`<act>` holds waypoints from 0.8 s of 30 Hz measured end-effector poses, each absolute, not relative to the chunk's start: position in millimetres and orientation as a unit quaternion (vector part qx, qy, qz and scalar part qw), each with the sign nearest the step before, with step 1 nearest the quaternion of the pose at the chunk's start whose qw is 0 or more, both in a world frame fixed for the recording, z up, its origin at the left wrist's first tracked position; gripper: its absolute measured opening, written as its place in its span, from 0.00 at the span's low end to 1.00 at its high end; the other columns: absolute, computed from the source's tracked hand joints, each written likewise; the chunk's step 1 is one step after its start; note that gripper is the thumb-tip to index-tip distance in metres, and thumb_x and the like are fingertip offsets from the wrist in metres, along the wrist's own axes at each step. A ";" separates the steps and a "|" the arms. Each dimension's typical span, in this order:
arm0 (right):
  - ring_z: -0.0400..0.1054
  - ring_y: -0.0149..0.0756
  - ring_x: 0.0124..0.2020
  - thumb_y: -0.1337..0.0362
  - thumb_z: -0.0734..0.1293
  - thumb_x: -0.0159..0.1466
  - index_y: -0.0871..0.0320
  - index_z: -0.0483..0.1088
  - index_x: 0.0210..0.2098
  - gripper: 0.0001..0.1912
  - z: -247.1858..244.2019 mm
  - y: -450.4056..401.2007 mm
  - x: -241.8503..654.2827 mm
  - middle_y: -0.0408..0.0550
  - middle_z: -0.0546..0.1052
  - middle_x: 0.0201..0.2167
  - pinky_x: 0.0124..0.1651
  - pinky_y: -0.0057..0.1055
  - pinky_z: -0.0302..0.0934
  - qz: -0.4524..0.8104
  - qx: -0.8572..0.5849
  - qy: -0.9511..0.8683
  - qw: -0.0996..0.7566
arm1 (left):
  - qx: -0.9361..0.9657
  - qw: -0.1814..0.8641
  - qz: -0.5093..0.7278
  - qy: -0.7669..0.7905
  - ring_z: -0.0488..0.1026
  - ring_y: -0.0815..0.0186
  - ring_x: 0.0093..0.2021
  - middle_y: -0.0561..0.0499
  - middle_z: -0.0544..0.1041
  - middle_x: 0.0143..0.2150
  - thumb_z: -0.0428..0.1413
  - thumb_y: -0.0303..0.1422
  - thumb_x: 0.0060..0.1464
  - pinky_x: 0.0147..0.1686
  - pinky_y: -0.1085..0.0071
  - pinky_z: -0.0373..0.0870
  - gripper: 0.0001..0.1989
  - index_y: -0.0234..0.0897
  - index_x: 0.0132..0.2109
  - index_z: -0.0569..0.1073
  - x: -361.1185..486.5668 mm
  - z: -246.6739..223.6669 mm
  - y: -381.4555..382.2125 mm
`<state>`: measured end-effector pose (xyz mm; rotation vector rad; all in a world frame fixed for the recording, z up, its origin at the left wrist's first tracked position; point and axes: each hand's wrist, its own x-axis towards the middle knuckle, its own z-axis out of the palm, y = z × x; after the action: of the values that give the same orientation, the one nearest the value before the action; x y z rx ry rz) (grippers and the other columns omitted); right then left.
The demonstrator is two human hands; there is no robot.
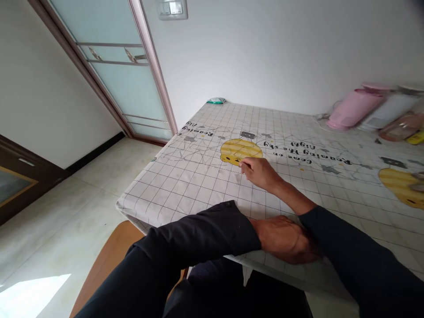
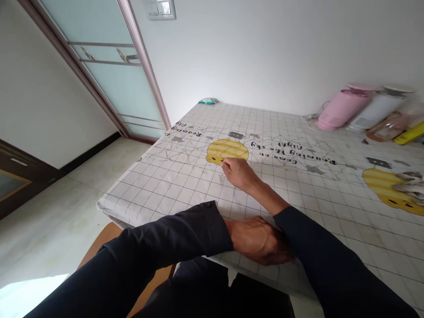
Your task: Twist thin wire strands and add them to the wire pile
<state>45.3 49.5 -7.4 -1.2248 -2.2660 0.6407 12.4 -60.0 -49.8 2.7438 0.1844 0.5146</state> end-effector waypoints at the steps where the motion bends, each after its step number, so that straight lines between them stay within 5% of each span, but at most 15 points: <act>1: 0.71 0.33 0.25 0.61 0.63 0.75 0.56 0.72 0.29 0.18 -7.6 42.9 60.9 0.47 0.81 0.30 0.31 0.30 0.60 0.230 -0.443 -0.828 0.253 | 0.964 0.171 0.184 0.086 0.84 0.59 0.47 0.46 0.87 0.49 0.54 0.37 0.76 0.34 0.63 0.77 0.13 0.39 0.52 0.84 10.9 -50.3 -61.8; 5: 0.73 0.35 0.25 0.55 0.64 0.74 0.55 0.76 0.33 0.16 -12.2 13.0 127.8 0.48 0.83 0.31 0.32 0.32 0.64 0.229 -0.481 -0.791 0.299 | 0.926 0.094 0.230 0.284 0.83 0.56 0.41 0.40 0.84 0.46 0.52 0.45 0.77 0.39 0.60 0.80 0.21 0.33 0.46 0.80 -14.3 -39.1 -80.6; 8: 0.73 0.37 0.24 0.52 0.64 0.75 0.54 0.77 0.33 0.19 -21.9 -4.3 167.4 0.47 0.81 0.27 0.31 0.33 0.65 0.240 -0.515 -0.764 0.305 | 0.820 0.023 0.335 0.463 0.80 0.46 0.57 0.31 0.79 0.61 0.52 0.50 0.76 0.54 0.52 0.81 0.27 0.29 0.62 0.75 -52.5 -27.1 -90.1; 11: 0.73 0.37 0.23 0.50 0.64 0.74 0.55 0.79 0.36 0.19 -33.5 -12.1 184.9 0.47 0.81 0.28 0.30 0.34 0.65 0.254 -0.531 -0.741 0.325 | 0.730 -0.027 0.321 0.603 0.65 0.34 0.75 0.24 0.63 0.78 0.52 0.57 0.74 0.68 0.38 0.71 0.39 0.32 0.77 0.62 -92.2 -23.1 -74.7; 14: 0.72 0.36 0.22 0.49 0.64 0.75 0.56 0.81 0.39 0.20 -40.7 -13.4 184.0 0.48 0.82 0.29 0.28 0.34 0.65 0.287 -0.542 -0.716 0.335 | 0.705 -0.012 0.219 0.675 0.45 0.29 0.83 0.21 0.49 0.83 0.53 0.62 0.70 0.78 0.37 0.53 0.50 0.26 0.81 0.55 -119.6 -30.1 -44.6; 18: 0.71 0.36 0.23 0.48 0.64 0.75 0.56 0.80 0.37 0.22 -42.4 -13.8 180.2 0.48 0.81 0.29 0.28 0.34 0.66 0.312 -0.525 -0.725 0.319 | 0.693 0.058 0.107 0.711 0.39 0.29 0.84 0.19 0.42 0.84 0.47 0.70 0.66 0.80 0.40 0.46 0.60 0.22 0.82 0.51 -134.4 -44.8 -21.8; 24: 0.72 0.37 0.23 0.46 0.64 0.75 0.55 0.80 0.36 0.23 -44.6 -14.7 188.0 0.50 0.81 0.29 0.26 0.33 0.65 0.323 -0.513 -0.730 0.314 | 0.704 0.070 0.092 0.701 0.39 0.28 0.84 0.19 0.46 0.83 0.45 0.73 0.64 0.78 0.38 0.47 0.62 0.22 0.82 0.51 -138.9 -53.3 -23.3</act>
<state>188.0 -14.7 -44.6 -1.3526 -1.9256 0.8519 -138.9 -23.3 -53.3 2.1173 2.1101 0.2776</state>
